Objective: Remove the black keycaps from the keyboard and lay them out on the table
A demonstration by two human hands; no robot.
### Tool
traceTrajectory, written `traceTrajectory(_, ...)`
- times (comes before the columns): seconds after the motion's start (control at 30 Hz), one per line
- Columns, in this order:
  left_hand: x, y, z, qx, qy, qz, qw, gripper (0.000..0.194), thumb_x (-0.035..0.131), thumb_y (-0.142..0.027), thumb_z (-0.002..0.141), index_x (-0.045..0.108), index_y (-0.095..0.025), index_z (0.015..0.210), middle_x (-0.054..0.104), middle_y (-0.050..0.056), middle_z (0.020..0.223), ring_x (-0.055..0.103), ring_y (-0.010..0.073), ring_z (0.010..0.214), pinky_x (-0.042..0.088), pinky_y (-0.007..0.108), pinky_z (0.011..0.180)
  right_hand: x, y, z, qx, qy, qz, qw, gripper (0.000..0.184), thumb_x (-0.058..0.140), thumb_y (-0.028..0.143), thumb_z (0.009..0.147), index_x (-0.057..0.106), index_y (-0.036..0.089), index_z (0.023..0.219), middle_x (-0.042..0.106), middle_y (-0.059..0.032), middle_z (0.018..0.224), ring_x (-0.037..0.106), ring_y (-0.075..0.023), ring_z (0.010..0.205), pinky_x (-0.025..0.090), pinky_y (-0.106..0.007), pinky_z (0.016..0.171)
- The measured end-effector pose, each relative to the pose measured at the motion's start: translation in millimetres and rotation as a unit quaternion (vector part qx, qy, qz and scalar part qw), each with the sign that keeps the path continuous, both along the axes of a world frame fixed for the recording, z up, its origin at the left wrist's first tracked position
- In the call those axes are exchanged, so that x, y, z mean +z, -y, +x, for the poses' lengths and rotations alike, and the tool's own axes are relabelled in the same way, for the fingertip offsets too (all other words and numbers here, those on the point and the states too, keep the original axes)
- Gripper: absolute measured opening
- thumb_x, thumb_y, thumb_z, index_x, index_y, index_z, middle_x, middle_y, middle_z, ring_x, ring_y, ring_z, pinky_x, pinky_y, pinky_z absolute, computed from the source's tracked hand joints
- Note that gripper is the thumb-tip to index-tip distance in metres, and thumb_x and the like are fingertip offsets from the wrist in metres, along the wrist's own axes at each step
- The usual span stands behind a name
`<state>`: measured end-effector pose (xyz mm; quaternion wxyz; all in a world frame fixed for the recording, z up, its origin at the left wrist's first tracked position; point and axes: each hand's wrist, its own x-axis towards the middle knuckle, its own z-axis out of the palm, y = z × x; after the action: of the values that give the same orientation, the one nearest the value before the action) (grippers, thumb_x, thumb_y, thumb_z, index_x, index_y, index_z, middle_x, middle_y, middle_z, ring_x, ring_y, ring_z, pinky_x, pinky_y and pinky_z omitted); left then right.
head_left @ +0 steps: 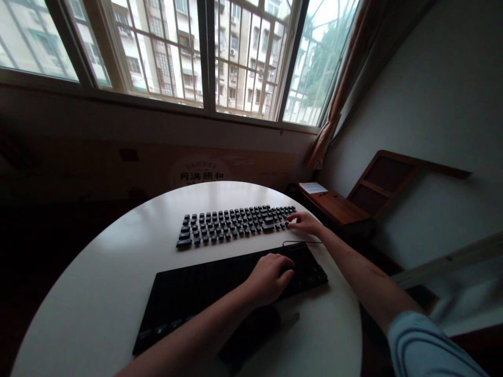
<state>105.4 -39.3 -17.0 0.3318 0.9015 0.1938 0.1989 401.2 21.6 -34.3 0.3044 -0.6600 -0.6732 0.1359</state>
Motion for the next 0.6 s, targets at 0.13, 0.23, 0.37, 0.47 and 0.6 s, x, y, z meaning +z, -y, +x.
traceTrajectory(0.13,0.1,0,0,0.001,0.001,0.003,1.000,0.022,0.056,-0.027,0.090,0.067,-0.021,0.108,0.069,0.005,0.111,0.059,0.0239,0.106,0.044,0.038,0.095,19.3,15,-5,-0.028,-0.038,0.070,0.996,0.036,0.068,0.045,0.078,0.076,0.013,0.091,0.071,-0.0074,0.087,0.057,-0.0142,0.065,0.047,-0.027,0.065)
traceTrajectory(0.23,-0.1,-1,0,-0.008,-0.003,0.010,1.000,0.020,0.057,-0.026,0.088,0.068,-0.021,0.104,0.069,0.006,0.110,0.059,0.0239,0.105,0.045,0.038,0.094,35.2,41,-10,-0.068,-0.079,0.122,0.987,0.054,0.041,0.056,0.093,0.072,0.012,0.096,0.067,-0.0088,0.082,0.060,-0.0172,0.071,0.050,-0.029,0.066)
traceTrajectory(0.37,-1.2,-1,1,-0.022,0.003,0.024,0.999,0.017,0.058,-0.024,0.087,0.070,-0.021,0.099,0.069,0.005,0.108,0.059,0.0236,0.104,0.045,0.037,0.094,46.5,95,-24,-0.094,-0.190,0.127,0.969,0.072,0.019,0.063,0.096,0.070,0.013,0.094,0.064,-0.0078,0.074,0.063,-0.0176,0.069,0.053,-0.030,0.065)
traceTrajectory(0.47,-2.4,-1,1,-0.029,0.002,0.034,0.999,0.016,0.058,-0.023,0.087,0.071,-0.021,0.096,0.068,0.005,0.108,0.058,0.0233,0.103,0.044,0.037,0.093,48.1,135,-40,-0.104,-0.319,-0.002,0.942,0.070,0.031,0.073,0.090,0.068,0.014,0.097,0.055,-0.0011,0.052,0.053,-0.0146,0.044,0.050,-0.028,0.046)
traceTrajectory(0.6,-4.3,0,1,-0.030,0.006,0.056,0.998,0.015,0.060,-0.023,0.085,0.071,-0.022,0.095,0.067,0.005,0.110,0.057,0.0236,0.105,0.043,0.038,0.094,44.9,169,-61,-0.096,-0.387,-0.047,0.916,0.052,0.064,0.064,0.078,0.066,0.016,0.099,0.065,-0.0039,0.070,0.061,-0.0166,0.056,0.052,-0.028,0.045)
